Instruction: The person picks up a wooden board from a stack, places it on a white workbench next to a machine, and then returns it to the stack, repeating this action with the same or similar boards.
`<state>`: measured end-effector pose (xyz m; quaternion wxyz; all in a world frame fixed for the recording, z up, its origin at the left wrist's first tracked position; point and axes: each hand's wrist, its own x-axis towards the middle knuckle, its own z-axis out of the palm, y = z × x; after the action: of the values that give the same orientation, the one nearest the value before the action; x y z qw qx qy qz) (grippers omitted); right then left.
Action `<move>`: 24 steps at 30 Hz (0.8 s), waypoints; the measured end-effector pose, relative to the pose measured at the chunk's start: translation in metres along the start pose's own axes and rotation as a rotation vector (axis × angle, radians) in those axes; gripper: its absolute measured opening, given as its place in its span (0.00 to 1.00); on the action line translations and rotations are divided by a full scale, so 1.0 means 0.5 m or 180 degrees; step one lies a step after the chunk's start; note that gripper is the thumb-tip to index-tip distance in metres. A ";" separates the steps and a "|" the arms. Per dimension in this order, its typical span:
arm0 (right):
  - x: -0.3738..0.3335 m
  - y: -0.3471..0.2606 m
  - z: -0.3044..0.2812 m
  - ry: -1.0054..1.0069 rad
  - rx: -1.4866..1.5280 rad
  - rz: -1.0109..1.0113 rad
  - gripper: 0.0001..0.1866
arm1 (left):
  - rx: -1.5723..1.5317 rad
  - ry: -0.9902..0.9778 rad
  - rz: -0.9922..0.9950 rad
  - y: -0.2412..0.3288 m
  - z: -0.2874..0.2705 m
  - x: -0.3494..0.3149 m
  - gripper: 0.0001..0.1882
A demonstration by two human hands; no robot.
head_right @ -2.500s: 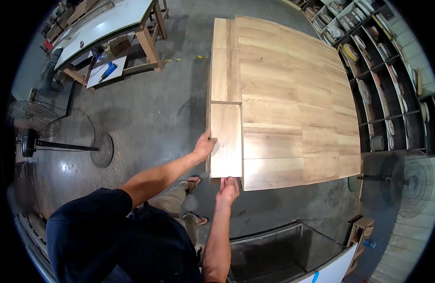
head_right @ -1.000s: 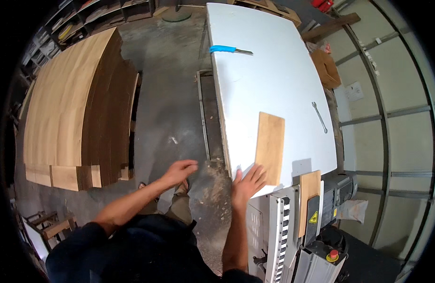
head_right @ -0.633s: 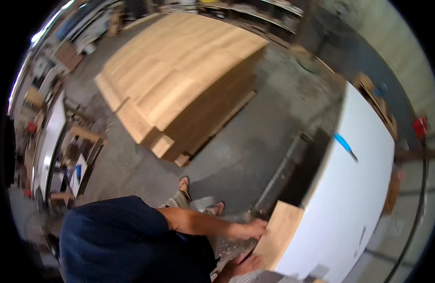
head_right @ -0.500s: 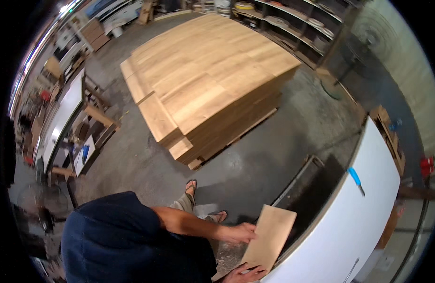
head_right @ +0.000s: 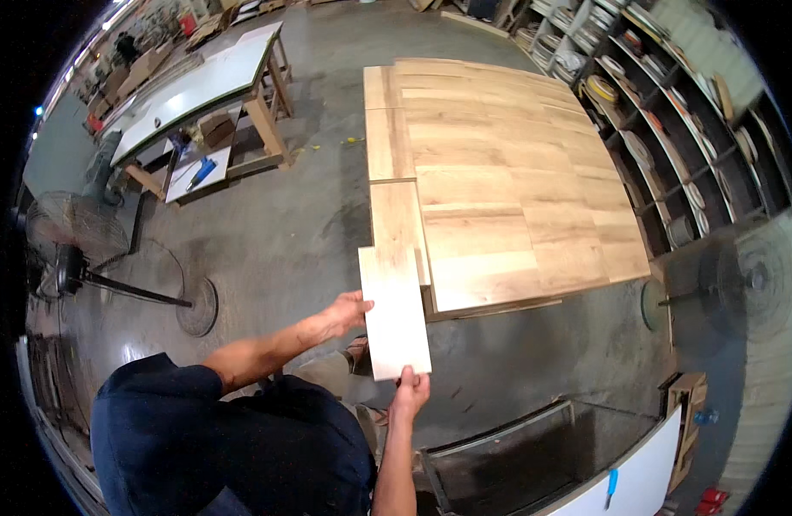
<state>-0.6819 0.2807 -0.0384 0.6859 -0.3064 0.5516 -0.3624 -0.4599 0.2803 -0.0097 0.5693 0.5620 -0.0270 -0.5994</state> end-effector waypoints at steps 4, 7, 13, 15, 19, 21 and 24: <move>0.102 -0.022 0.146 0.0167 0.0009 0.0359 0.07 | 0.0164 0.0552 0.0159 0.054 -0.067 0.122 0.15; 0.176 -0.018 0.177 0.0337 0.0165 0.0667 0.08 | 0.0430 0.0606 0.0291 0.069 -0.065 0.205 0.19; 0.220 -0.052 0.258 0.0540 0.0545 0.0681 0.13 | 0.1257 0.1547 0.0969 0.111 -0.025 0.249 0.28; 0.223 -0.059 0.270 0.0415 0.0540 0.0640 0.12 | 0.1271 0.1564 0.0871 0.125 -0.023 0.246 0.29; 0.226 -0.054 0.294 0.0392 0.0544 0.0713 0.11 | 0.1217 0.1606 0.0993 0.129 -0.040 0.255 0.31; 0.219 -0.057 0.302 0.0326 0.0428 0.0809 0.10 | 0.1240 0.1568 0.1038 0.124 -0.054 0.255 0.31; 0.214 -0.077 0.324 0.0289 0.0225 0.0930 0.08 | 0.1376 0.1512 0.0922 0.147 -0.051 0.250 0.32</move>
<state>-0.5155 0.1735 -0.0313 0.7161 -0.1819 0.6077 -0.2913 -0.3591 0.1808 -0.0500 0.5067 0.7837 -0.0995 -0.3454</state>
